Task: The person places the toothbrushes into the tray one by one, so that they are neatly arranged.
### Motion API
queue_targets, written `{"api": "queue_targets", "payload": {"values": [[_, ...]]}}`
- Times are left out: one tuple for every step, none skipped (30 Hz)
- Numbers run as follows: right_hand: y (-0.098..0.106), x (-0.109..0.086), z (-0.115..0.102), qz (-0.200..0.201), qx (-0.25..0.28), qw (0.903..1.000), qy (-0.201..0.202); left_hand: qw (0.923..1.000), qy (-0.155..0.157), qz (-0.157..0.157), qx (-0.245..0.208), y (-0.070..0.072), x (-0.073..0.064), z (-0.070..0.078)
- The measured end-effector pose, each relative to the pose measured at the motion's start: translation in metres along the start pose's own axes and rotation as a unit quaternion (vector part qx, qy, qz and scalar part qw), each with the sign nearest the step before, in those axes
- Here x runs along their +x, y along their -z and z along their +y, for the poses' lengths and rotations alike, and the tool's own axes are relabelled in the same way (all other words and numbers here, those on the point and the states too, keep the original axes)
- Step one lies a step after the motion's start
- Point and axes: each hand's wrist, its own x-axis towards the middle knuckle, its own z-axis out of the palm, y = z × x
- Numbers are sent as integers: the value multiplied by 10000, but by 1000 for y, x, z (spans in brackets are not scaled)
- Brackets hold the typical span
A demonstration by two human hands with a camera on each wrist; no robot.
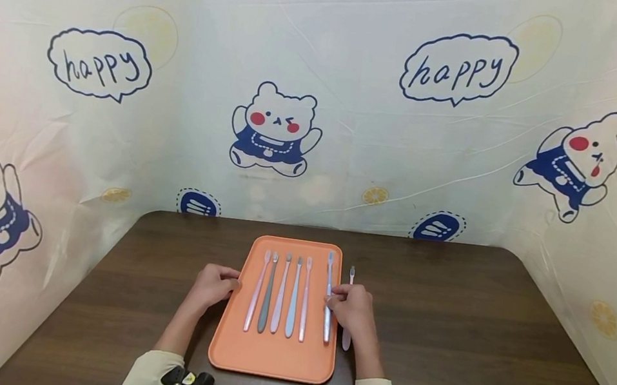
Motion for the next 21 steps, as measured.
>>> {"api": "queue_targets", "payload": {"values": [[0, 0, -1, 14, -42, 10000, -1, 10000, 10, -2, 5, 0, 0, 0], [-1, 0, -1, 26, -86, 10000, 27, 10000, 17, -5, 7, 0, 0, 0], [-1, 0, -1, 41, -118, 9999, 36, 10000, 22, -6, 7, 0, 0, 0], [-2, 0, -1, 48, -177, 9998, 84, 10000, 26, -8, 5, 0, 0, 0], [-3, -1, -2, 54, -213, 9997, 80, 10000, 26, -7, 2, 0, 0, 0], [-3, -1, -2, 53, -255, 9996, 100, 10000, 23, -7, -2, -1, 0, 0], [-4, -1, -2, 48, -274, 9996, 92, 10000, 14, -7, 0, -1, 0, 0], [-5, -1, -2, 45, -306, 9995, 105, 10000, 7, -6, -5, -1, 0, 0], [-6, -1, -2, 40, -337, 9994, 103, 10000, 1, -3, -6, -1, 0, 0], [-7, -1, -2, 36, -348, 9993, 97, 10000, -6, -2, -1, -1, 0, 0], [-8, -1, -3, 36, -364, 9993, 76, 10000, -13, -1, 1, -1, 0, 0], [-9, -1, -3, 43, -396, 9992, 88, 10000, -18, 0, 7, -1, 0, 0], [-9, -1, -3, 46, -419, 9991, 93, 10000, -24, 2, 10, -1, 0, 0], [-10, -1, -3, 52, -457, 9989, 99, 10000, -25, 1, 7, -1, 0, 0], [-10, -1, -4, 55, -483, 9988, 87, 10000, -29, 3, 10, -1, 0, 0], [-11, -2, -5, 61, -501, 9987, 75, 10000, -36, 8, 9, -1, 0, 0], [-12, -2, -6, 63, -557, 9984, 76, 10000, -41, 9, 6, -1, 0, 0], [-13, -2, -6, 62, -582, 9983, 51, 10000, -47, 12, 6, 0, 0, 0], [-13, -3, -7, 74, -621, 9980, 31, 10000, -51, 10, 3, 0, 0, 0], [-14, -3, -8, 75, -638, 9979, 3, 10000, -51, 3, 4, 0, 0, 0], [-16, -3, -9, 83, -662, 9978, -14, 10000, -46, -3, -1, 0, 0, 0]]}}
